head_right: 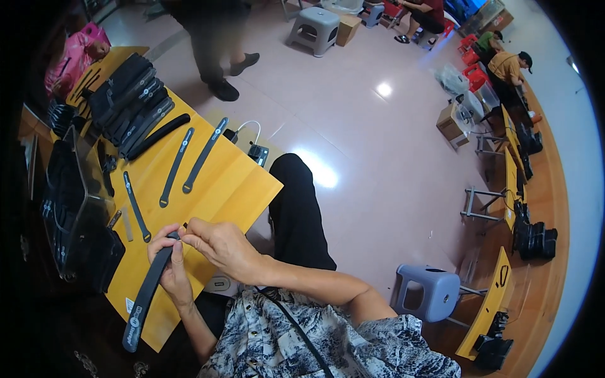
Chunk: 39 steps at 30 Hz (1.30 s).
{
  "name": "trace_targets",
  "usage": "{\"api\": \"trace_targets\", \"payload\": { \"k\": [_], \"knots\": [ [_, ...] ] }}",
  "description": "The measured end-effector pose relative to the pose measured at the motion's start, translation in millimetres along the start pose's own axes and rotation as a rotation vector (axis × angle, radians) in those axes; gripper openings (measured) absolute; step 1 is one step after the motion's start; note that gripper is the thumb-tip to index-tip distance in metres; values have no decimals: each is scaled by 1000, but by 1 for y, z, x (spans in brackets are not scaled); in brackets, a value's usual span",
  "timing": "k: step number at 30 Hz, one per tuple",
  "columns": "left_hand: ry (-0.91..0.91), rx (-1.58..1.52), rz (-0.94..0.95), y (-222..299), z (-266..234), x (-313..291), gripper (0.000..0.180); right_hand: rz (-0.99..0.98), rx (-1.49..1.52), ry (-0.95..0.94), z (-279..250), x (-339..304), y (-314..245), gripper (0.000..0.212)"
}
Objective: Assembling storage straps by inserting elastic cords and small pins into pre-cut holes in the strap material.
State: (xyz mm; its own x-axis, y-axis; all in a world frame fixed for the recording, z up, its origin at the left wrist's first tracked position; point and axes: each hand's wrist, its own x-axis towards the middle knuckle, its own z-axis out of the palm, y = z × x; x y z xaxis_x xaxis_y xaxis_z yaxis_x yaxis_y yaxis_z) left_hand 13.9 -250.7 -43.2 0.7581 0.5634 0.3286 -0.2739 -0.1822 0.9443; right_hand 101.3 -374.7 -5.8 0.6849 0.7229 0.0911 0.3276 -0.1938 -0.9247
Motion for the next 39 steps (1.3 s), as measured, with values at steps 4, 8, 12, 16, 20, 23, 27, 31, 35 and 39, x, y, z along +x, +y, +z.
{"api": "trace_targets", "payload": {
  "k": [4, 8, 12, 16, 20, 23, 27, 31, 35, 39],
  "knots": [
    [18, -62, -28, -5, -1, -5, 14, -82, 103, 69, 9, 1, 4, 19],
    [84, -72, -13, -6, 1, -10, 13, -202, -62, 167, 25, -4, 8, 17],
    [141, -4, 46, -9, -1, -11, 14, -238, -86, 250, 39, -4, 8, 18],
    [115, -41, 36, -4, -6, -10, 13, 253, 747, -24, 32, 0, 10, 16],
    [24, -81, -18, -1, -16, -7, 13, 209, 751, -141, 30, 5, 19, 10],
    [-31, -35, -60, 3, -21, -1, 14, -480, -287, 58, 19, 11, 14, 12],
    [-47, -121, -140, 3, -29, 3, 13, -521, -364, 96, 16, 20, 10, 20],
    [-14, -362, -192, -1, -26, 4, 14, -406, -416, 42, 17, 18, 2, 24],
    [16, -473, -217, 2, -20, 3, 19, -573, -392, 99, 19, 17, 7, 26],
    [89, -528, -274, 9, -12, 0, 18, -617, -431, 146, 14, 14, -3, 26]
  ]
}}
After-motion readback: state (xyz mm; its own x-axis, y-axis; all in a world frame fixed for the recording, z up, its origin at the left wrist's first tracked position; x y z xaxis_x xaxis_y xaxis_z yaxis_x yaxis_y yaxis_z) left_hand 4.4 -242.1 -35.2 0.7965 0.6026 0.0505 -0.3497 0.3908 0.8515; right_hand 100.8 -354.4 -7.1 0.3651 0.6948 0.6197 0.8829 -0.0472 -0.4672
